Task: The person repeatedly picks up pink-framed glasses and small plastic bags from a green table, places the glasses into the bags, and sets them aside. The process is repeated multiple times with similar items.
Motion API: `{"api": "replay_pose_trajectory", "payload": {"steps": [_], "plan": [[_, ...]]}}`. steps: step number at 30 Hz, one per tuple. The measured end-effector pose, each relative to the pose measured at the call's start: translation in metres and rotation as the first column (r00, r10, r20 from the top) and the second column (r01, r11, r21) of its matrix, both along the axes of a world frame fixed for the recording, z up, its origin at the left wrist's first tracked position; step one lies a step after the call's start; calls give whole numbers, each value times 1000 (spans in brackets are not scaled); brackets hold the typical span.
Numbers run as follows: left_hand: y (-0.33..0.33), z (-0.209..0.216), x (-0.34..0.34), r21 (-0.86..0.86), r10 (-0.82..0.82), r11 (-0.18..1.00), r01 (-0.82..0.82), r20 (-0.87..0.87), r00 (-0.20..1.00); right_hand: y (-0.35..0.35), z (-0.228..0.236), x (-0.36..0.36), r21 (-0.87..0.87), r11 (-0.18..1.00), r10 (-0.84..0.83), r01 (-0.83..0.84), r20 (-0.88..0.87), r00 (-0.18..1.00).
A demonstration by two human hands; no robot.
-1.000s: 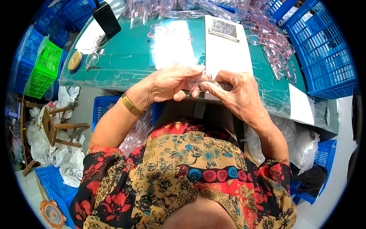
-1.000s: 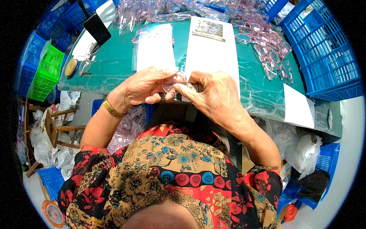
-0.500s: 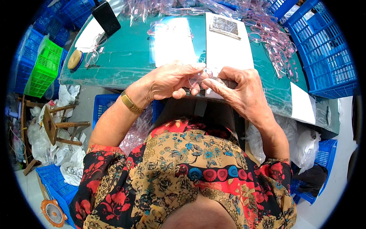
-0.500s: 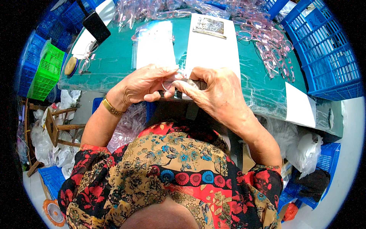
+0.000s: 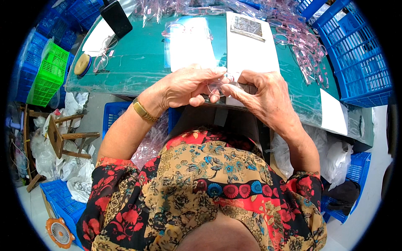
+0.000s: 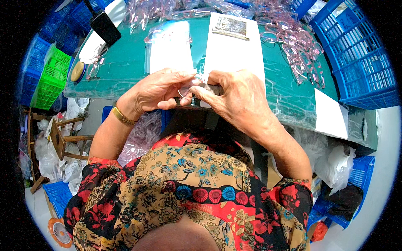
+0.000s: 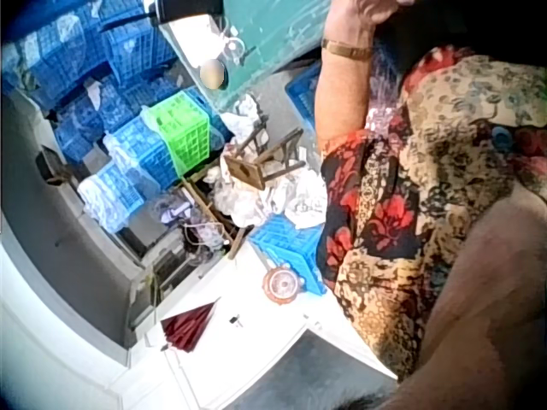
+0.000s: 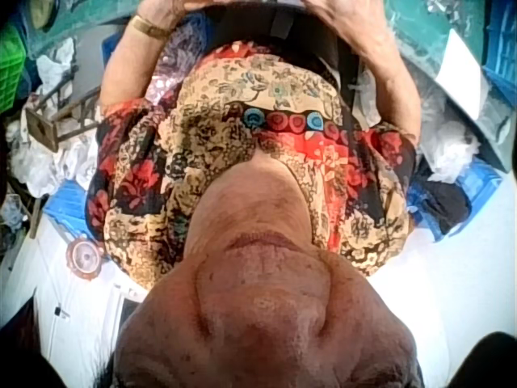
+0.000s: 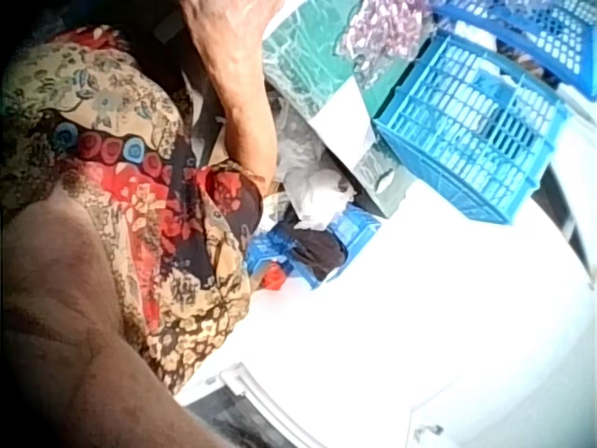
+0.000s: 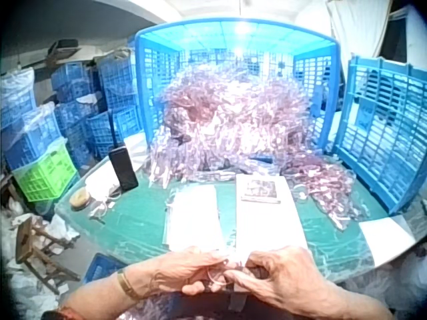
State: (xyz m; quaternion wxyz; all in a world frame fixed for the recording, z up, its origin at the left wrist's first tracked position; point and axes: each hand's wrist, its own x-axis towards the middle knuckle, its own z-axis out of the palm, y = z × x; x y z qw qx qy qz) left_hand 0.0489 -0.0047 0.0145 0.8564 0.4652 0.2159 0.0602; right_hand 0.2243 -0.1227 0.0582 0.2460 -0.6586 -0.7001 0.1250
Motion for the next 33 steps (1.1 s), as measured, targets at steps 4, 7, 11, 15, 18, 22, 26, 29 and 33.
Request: {"api": "replay_pose_trajectory", "payload": {"steps": [4,7,11,15,18,22,26,29,33], "plan": [[2,0,-1,-7,-34,999,35,25,999,-1,1,-1,2,1000,-10,10,-1,1000],[3,-1,-1,-10,-41,999,41,27,999,-1,0,-1,6,1000,-9,9,-6,1000],[3,0,-1,-15,-38,999,39,22,999,-1,-1,0,18,1000,-2,2,0,1000],[3,-3,-2,-60,-27,998,31,79,997,-1,0,0,18,1000,1,-1,12,1000],[6,-6,-3,-81,-64,994,72,97,993,-1,0,-1,31,1000,-2,1,14,1000],[13,-9,-5,-36,-150,988,152,50,987,-1,-2,0,57,998,-9,6,48,999],[9,-5,-4,-62,-97,993,96,1,995,-3,-7,9,146,987,-83,67,107,991],[6,-3,-2,-48,-76,996,75,-8,997,-1,-9,25,270,952,-153,141,23,988],[4,4,-2,-82,-84,993,84,8,996,-1,-7,40,158,966,-173,206,-197,965]]}}
